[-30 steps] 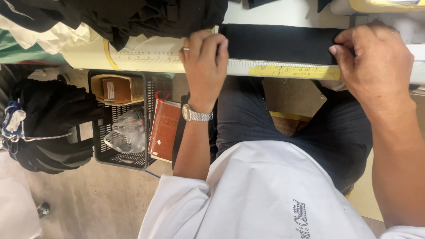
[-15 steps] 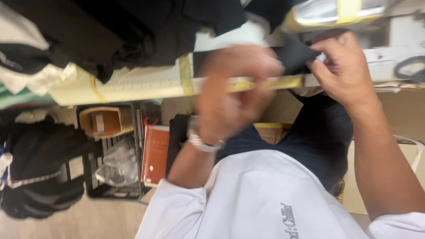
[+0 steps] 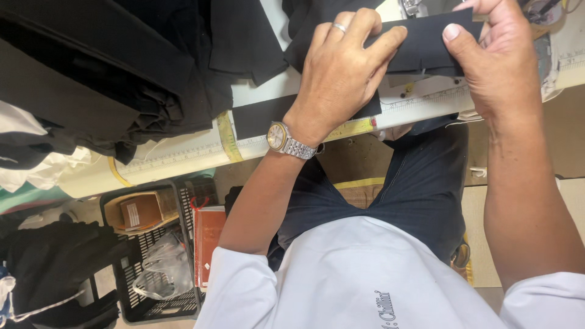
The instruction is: The person measures a piece of black fabric using a ruler and then cuts it with a pair of scissors. They repeat this process of measuring and cutting multiple times on the same piece of fabric.
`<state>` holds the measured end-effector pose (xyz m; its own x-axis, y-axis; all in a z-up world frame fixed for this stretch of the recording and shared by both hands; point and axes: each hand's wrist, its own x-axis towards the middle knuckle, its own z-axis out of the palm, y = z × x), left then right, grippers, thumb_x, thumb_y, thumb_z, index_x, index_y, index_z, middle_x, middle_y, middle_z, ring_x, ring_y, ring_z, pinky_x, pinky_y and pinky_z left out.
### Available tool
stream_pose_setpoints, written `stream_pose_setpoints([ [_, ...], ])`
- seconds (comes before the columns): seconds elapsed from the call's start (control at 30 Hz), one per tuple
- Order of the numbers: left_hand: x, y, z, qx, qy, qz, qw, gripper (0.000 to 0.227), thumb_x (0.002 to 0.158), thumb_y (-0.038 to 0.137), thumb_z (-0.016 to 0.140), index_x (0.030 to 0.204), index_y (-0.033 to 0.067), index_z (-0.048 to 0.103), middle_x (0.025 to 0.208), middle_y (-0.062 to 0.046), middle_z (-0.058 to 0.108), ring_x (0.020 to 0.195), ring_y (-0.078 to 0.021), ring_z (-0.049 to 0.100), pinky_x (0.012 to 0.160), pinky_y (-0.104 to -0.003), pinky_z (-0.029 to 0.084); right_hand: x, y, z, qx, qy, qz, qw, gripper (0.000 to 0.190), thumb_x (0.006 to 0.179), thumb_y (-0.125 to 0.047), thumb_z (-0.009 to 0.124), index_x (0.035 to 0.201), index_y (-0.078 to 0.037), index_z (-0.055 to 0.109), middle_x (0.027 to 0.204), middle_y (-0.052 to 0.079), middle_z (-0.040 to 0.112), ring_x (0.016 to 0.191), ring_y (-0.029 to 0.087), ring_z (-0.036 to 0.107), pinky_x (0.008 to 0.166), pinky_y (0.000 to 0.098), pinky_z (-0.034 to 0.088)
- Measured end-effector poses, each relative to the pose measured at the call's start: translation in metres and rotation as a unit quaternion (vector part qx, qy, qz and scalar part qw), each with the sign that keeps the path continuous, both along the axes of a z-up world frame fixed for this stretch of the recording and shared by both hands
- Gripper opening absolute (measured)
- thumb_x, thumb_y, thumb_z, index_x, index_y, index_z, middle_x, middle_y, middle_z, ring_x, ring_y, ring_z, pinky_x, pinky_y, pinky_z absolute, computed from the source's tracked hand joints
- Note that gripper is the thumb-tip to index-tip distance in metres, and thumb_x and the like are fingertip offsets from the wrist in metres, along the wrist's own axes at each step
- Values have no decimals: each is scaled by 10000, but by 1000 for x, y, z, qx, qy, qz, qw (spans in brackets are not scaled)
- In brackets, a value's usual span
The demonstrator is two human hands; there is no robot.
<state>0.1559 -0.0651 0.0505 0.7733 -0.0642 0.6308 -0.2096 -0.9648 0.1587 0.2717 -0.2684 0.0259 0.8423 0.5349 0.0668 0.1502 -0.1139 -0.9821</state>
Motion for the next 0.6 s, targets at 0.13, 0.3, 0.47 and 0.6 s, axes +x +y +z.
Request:
stream_pose_setpoints([
  [0.13, 3, -5, 4, -28, 4, 25, 999, 177, 972, 158, 710, 1137, 192, 655, 988, -1, 527, 838, -213, 554, 709, -389, 463, 1, -2, 2, 43, -68, 39, 996, 287, 1153, -61, 625, 1366, -91, 434, 1328, 124, 617, 1191, 177, 644, 1051, 304, 570],
  [0.3, -6, -8, 17, -55, 38, -7, 998, 274, 1021, 188, 683, 1282, 153, 606, 1141, -34, 581, 1003, -248, 618, 808, -410, 504, -21, -11, 27, 3, -190, 58, 980, 324, 1193, -39, 652, 1409, 67, 437, 1308, 231, 562, 1176, 295, 629, 966, 351, 562],
  [0.47, -9, -8, 33, -137, 91, -131, 978, 424, 1149, 374, 480, 1509, 157, 425, 1462, -90, 573, 1426, -287, 590, 1230, -432, 474, -58, -21, 61, -104, -283, 37, 953, 431, 1127, -55, 726, 1467, 87, 503, 1416, 232, 565, 1090, 298, 628, 918, 359, 505],
  [0.6, -8, -8, 57, -273, 142, -306, 901, 369, 1112, 372, 458, 1354, 95, 497, 1244, -82, 671, 1151, -236, 676, 1043, -368, 517, -69, -30, 81, -157, -328, 49, 930, 472, 1117, -86, 765, 1510, 1, 518, 1331, 197, 655, 1072, 282, 707, 878, 366, 547],
])
